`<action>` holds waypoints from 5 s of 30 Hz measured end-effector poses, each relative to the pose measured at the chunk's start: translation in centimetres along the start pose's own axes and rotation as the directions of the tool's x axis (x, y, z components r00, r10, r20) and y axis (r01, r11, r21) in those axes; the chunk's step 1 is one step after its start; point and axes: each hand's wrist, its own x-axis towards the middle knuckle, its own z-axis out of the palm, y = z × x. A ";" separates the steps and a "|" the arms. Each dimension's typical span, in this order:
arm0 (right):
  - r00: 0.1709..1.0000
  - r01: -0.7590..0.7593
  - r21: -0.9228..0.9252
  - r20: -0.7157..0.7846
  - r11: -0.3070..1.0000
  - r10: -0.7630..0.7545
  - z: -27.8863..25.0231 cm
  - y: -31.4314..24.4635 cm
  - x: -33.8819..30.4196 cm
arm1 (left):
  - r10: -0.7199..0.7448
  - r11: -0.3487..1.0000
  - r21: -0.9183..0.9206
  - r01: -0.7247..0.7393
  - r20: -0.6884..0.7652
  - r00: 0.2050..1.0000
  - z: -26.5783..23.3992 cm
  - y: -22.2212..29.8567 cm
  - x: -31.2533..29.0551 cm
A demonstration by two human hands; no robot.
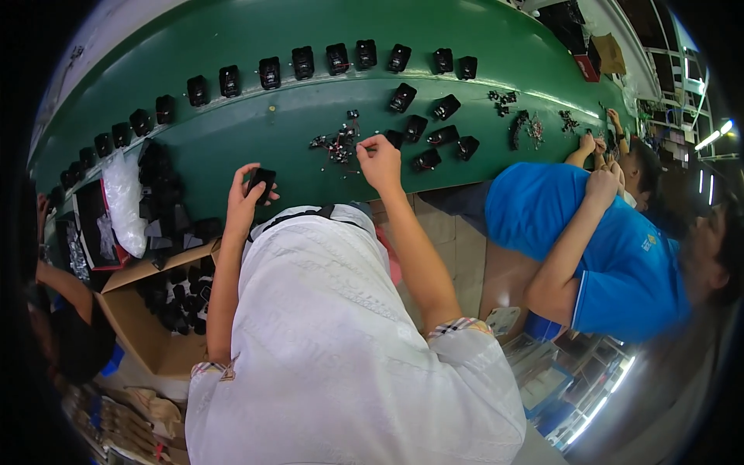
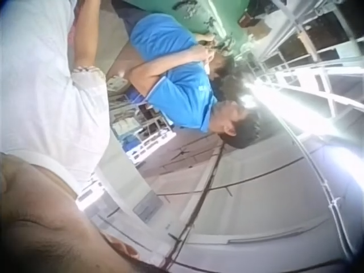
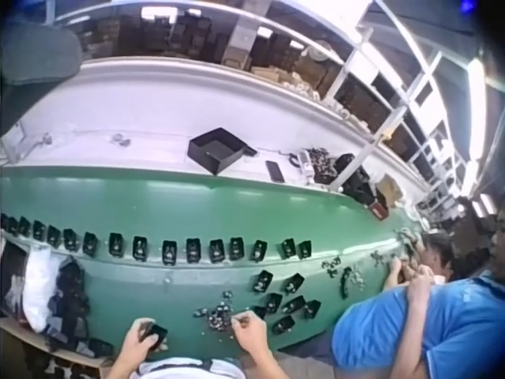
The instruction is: The person assembles small electronic components and metal pins into plastic housings by hand.
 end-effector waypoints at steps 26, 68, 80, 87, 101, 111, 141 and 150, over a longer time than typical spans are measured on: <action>0.834 0.438 0.361 0.179 0.823 -0.522 -3.0 -18.6 -9.6 | 0.236 0.862 -0.507 -0.006 0.390 0.890 4.1 10.4 -5.7; 0.718 0.682 0.047 0.147 0.729 -0.681 -3.6 -22.2 -10.2 | 0.753 0.645 -0.387 -0.659 0.173 0.635 4.4 11.5 -6.1; 0.698 0.681 -0.018 0.320 0.732 -0.641 -4.5 -23.0 -9.7 | 0.682 0.727 -0.422 -0.542 0.345 0.645 3.2 11.1 -4.5; 0.714 0.688 -0.055 0.232 0.724 -0.661 -3.3 -22.7 -10.4 | 0.474 0.799 -0.515 -0.309 0.225 0.851 2.6 8.7 -3.8; 0.719 0.575 0.361 0.204 0.734 -0.664 -1.2 -20.7 -9.6 | 0.253 0.814 -0.581 0.020 0.385 0.887 2.8 9.4 -4.2; 0.827 0.370 0.489 0.214 0.790 -0.520 -1.9 -20.0 -9.6 | 0.280 0.746 -0.658 0.105 0.453 0.846 3.6 9.3 -4.2; 0.745 0.630 0.254 0.070 0.733 -0.664 -0.4 -19.8 -10.5 | 0.361 0.768 -0.634 -0.095 0.305 0.881 4.0 9.2 -4.7; 0.529 0.841 0.013 0.187 0.541 -0.828 -1.7 -21.1 -9.0 | 0.346 0.828 -0.552 -0.097 0.368 0.863 2.8 9.8 -4.3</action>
